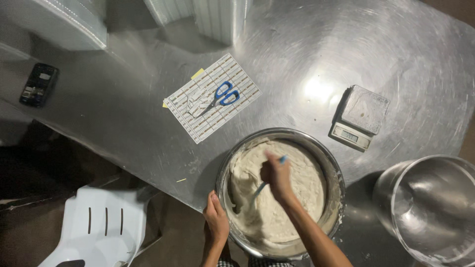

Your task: The person stirs a large quantity of dough in a metal bowl using a blue spatula. The person repeatedly folds and scrapes the sides of the bowl to incorporate the mixture. A second person briefly walks past in the background.

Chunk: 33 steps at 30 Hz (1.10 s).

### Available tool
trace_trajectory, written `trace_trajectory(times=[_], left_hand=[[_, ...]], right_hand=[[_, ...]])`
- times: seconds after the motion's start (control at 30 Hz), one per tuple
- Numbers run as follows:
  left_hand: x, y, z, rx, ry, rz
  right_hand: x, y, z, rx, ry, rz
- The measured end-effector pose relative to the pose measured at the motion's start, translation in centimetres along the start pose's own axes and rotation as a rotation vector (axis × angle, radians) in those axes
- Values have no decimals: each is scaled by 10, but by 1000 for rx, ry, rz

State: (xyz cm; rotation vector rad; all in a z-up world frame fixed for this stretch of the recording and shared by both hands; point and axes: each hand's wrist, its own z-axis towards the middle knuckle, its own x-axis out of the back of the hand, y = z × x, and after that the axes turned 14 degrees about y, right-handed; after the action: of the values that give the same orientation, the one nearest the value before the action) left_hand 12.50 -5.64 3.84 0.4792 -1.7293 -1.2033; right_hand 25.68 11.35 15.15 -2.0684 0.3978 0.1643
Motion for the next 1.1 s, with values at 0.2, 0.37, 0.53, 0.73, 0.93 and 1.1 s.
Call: trace_trajectory(times=[0.2,0.37,0.53,0.73,0.93,1.1], left_hand=[[0,0,-3,90,-32,22],[8,-2,-8,89,-53,18],[0,2,7,27,-83,13],[-33,20,70,-149,-257,-89],[-78,74,145,-361,-465,-46],[-83,82,158,-460,-527,-64]], right_hand=[[-6,-37,29,433,158,331],[-30,17,9,269,182,353],[22,19,-19,-201,-146,-324],[52,-42,5,266,-73,71],[-23,16,34,254,-3,258],[24,29,6,-126,-216,-110]])
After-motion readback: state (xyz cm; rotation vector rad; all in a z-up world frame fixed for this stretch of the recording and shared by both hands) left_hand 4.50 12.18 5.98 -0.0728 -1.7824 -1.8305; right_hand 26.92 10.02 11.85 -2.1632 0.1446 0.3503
